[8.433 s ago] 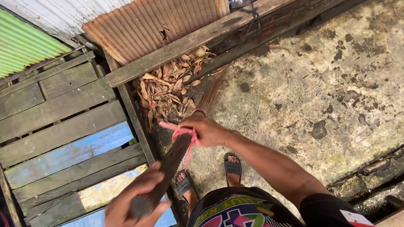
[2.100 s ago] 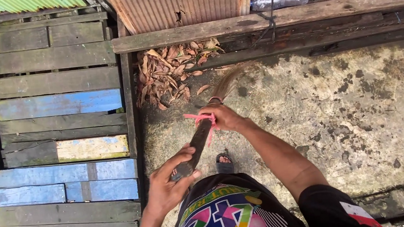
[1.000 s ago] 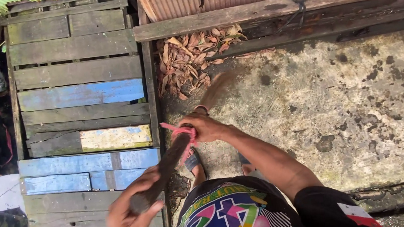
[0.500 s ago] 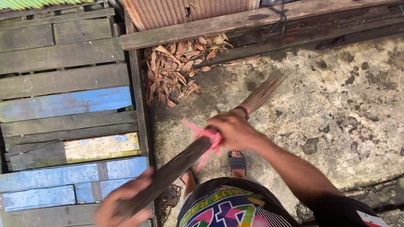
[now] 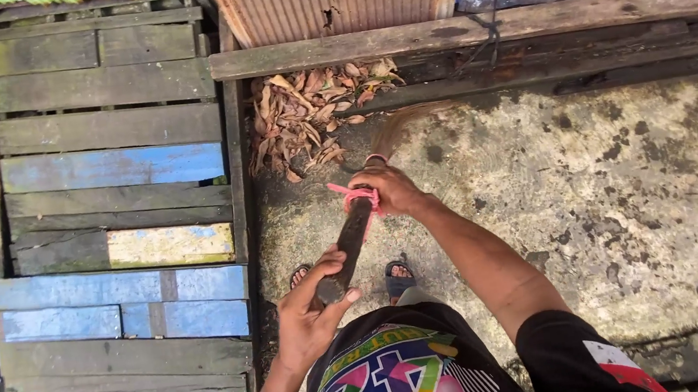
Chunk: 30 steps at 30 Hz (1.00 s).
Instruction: Sweeping dry leaves off a wooden walkway using a broom.
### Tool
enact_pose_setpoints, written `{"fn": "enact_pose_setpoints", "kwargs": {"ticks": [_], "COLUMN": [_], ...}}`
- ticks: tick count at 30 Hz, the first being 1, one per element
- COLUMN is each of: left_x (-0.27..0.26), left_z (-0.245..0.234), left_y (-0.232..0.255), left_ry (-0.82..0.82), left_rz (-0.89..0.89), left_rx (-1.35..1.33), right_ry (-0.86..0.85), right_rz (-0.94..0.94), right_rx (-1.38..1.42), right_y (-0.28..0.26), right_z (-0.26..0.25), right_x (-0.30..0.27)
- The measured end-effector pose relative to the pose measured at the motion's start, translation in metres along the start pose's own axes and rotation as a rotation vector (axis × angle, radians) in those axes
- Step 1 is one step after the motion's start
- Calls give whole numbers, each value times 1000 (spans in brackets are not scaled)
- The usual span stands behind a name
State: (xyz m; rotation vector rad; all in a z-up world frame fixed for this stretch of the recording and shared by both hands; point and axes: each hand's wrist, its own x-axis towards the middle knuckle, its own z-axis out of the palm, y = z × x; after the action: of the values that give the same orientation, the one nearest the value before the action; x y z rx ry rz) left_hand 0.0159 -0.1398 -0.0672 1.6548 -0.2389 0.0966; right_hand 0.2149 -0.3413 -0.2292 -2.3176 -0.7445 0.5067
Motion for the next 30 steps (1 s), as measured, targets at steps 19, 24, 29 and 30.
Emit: {"fn": "enact_pose_setpoints", "kwargs": {"ticks": [19,24,29,30], "left_x": [10,20,9,4], "left_z": [-34,4,-24,-30], "left_y": [18,12,43,55], "left_ry": [51,37,20,60], "left_rz": [-80,-127,-73,-90], "left_rx": [-138,-82,146,238], "right_ry": [-107,-13,-70,-119], "right_rz": [206,60,-3,8], "right_rx": [-198,-97,-62,-47], "right_y": [-37,13,-29,-41], "right_z": [-66,-30,-10,-6], "right_x": [-61,-35,-3,3]}}
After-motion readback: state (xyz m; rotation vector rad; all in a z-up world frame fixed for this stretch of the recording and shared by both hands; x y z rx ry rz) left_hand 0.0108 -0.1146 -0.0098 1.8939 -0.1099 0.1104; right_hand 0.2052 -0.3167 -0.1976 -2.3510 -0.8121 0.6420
